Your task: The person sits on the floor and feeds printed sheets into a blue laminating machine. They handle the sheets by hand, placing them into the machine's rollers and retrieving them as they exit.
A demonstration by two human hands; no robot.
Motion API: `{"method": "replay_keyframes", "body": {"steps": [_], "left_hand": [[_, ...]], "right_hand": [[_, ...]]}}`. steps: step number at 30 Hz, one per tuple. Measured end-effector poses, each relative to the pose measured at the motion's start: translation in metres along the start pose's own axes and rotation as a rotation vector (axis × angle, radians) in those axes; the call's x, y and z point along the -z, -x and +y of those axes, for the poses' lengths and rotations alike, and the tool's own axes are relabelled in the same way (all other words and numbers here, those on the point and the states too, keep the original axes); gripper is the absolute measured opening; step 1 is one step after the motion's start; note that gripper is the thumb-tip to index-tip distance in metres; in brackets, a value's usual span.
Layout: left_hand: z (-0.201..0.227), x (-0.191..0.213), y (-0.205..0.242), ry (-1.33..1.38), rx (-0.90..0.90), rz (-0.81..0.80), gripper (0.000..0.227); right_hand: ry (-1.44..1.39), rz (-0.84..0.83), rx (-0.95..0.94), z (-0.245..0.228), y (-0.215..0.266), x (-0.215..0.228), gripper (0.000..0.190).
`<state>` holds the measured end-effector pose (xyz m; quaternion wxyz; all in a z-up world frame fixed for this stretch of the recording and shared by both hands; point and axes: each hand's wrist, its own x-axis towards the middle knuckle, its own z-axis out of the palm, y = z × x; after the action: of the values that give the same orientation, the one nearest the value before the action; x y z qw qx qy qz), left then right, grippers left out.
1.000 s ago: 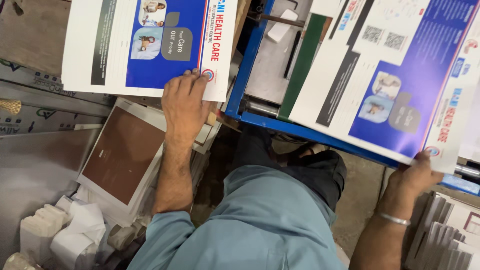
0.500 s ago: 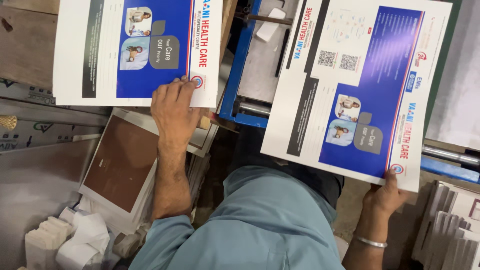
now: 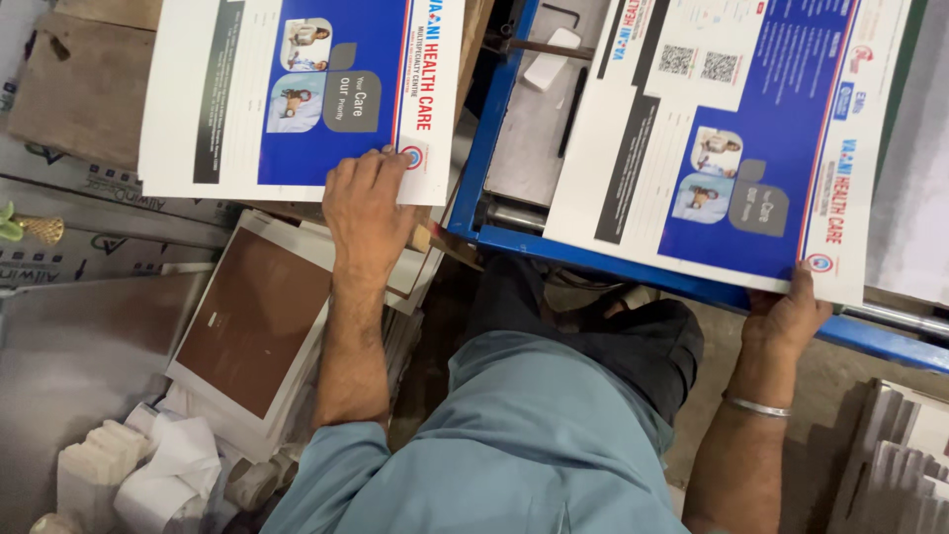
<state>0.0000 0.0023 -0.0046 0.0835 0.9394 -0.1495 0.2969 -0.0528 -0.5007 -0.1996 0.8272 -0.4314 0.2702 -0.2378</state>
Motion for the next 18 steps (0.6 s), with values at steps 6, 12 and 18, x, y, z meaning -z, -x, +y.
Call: {"method": "replay_keyframes", "body": {"steps": [6,12,18], "left_hand": [[0.001,-0.001,0.0,-0.025,-0.012,0.02,0.034],[0.004,-0.001,0.0,-0.039,0.008,0.018,0.032],[0.004,0.002,-0.002,-0.042,-0.021,0.007,0.037]], "right_hand": [[0.137,-0.064,-0.1,0.007,0.004,0.032,0.032],[0.054,-0.093,-0.082,0.029,0.025,0.066,0.027],[0.037,-0.072,-0.109,0.03,0.054,0.071,0.021]]}}
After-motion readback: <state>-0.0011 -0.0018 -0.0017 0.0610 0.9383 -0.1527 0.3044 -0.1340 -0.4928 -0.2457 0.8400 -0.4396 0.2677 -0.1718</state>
